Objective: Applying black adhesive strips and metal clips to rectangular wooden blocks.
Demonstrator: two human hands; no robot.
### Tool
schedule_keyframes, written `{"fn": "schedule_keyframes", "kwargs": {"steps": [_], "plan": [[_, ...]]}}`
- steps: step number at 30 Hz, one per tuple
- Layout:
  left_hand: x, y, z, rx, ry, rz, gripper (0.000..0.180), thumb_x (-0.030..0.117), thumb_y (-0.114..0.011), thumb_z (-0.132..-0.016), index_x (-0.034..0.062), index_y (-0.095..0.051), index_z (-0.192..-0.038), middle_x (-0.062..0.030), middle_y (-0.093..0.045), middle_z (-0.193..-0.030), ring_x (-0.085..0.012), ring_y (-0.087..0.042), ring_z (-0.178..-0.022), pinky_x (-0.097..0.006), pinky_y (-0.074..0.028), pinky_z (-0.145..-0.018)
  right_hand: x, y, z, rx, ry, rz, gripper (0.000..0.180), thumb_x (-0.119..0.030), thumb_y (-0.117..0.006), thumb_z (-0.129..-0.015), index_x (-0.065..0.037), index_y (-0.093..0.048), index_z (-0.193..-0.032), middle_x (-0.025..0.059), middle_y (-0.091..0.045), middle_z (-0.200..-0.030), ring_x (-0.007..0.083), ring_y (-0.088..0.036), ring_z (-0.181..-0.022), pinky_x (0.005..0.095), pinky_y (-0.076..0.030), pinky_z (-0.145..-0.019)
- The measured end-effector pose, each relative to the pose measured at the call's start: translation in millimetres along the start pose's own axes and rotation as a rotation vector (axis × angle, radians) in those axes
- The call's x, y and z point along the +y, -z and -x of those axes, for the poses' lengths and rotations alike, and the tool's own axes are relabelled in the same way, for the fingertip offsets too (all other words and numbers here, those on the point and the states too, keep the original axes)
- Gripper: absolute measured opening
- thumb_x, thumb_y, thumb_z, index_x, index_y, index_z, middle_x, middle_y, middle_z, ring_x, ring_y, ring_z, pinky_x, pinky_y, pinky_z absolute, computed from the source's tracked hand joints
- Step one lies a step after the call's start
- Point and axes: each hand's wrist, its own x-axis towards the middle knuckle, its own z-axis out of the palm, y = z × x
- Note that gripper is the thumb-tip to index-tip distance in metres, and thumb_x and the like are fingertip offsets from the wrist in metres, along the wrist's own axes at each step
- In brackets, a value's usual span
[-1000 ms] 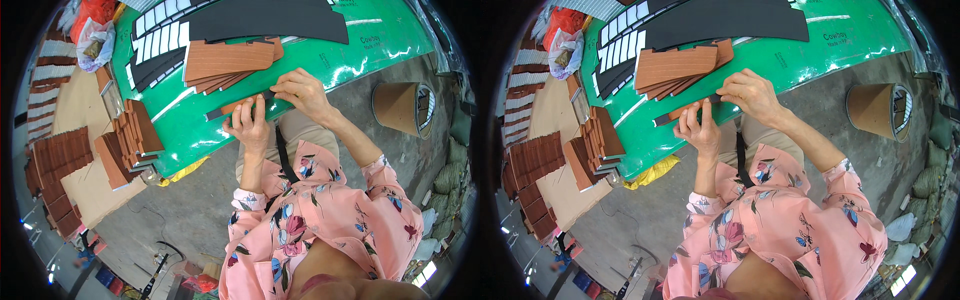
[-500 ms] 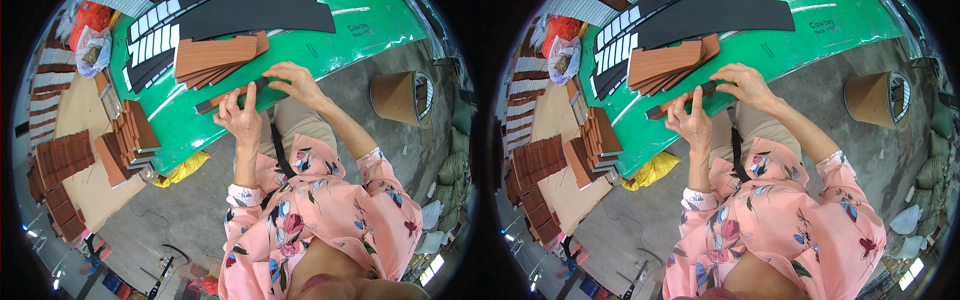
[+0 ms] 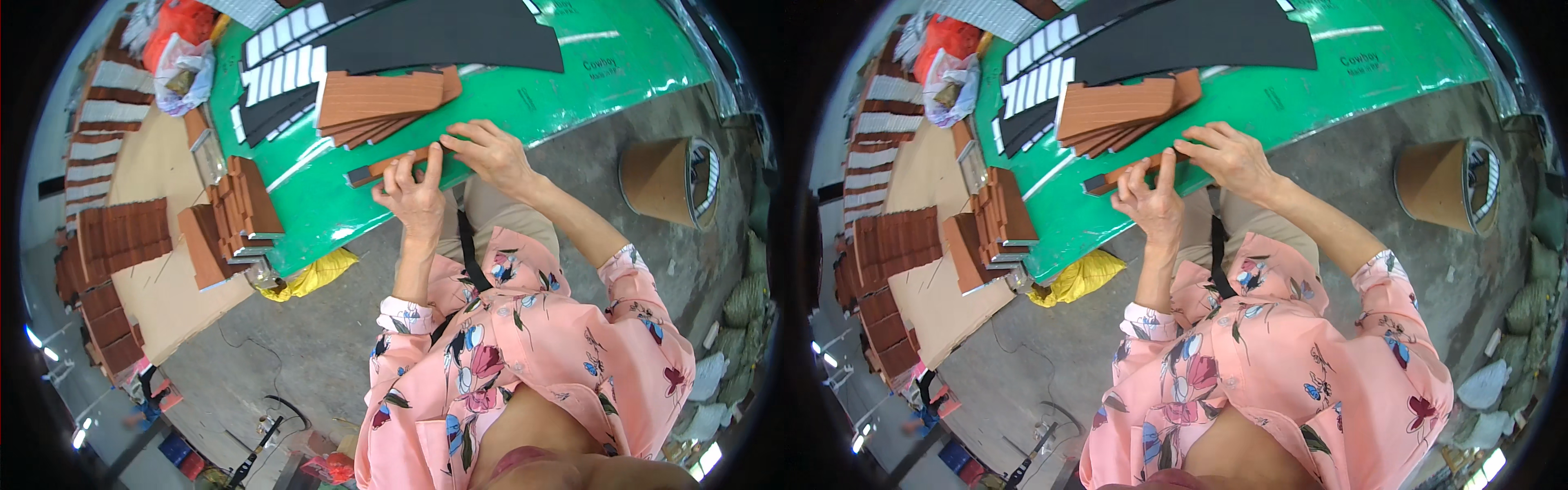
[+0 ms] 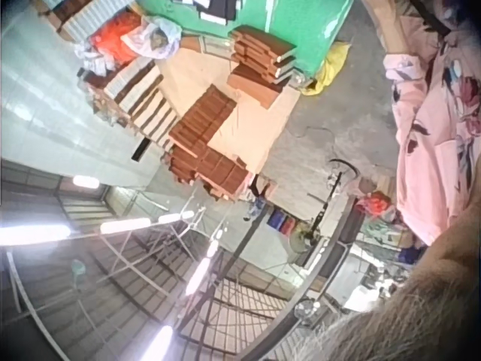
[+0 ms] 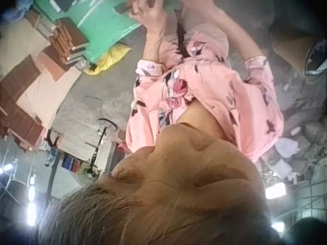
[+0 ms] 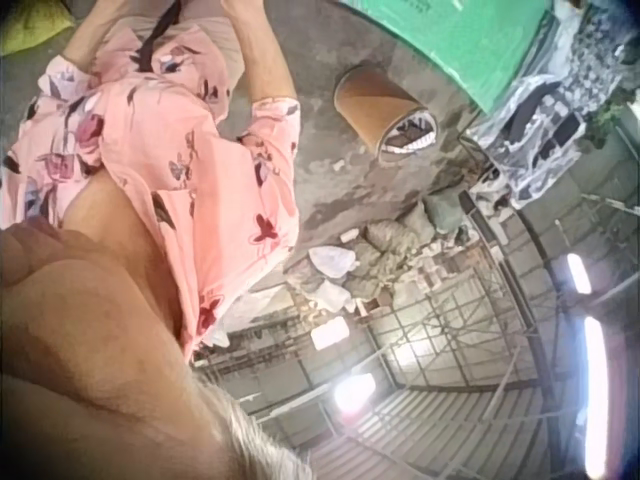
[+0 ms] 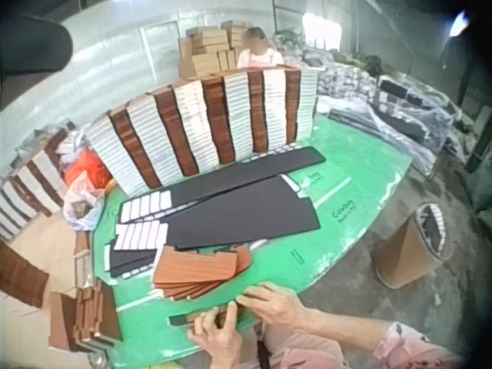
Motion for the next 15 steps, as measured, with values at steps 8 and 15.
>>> {"fn": "schedule_keyframes", "kwargs": {"steps": [8,15], "plan": [[-22.8,58.3,-8.2,0.005,0.022,0.382,0.044,-0.002,-0.058,-0.074,0.0149,-0.060,-0.114,-0.0100,-0.052,-0.113,-0.0291,-0.048,-0.109,-0.045,-0.033,-0.089,-2.5,4.0,-5.1,-0.274,-0.713,-0.888,0.028,-0.009,-0.064,-0.083,0.000,-0.057,-0.109,0.0062,-0.064,-0.100,0.0108,-0.059,-0.085,0.0251,-0.048,-0.073],[-116.9,109.6,5.6,0.098,0.365,-0.126,0.042,0.004,-0.060,-0.081,0.0069,-0.053,-0.122,-0.0146,-0.053,-0.111,-0.0298,-0.050,-0.102,-0.042,-0.036,-0.085,-13.3,50.9,-70.2,-0.013,-0.788,-1.014,0.032,-0.013,-0.061,-0.087,0.001,-0.055,-0.115,0.0036,-0.063,-0.096,0.0068,-0.056,-0.079,0.0217,-0.046,-0.069]]}}
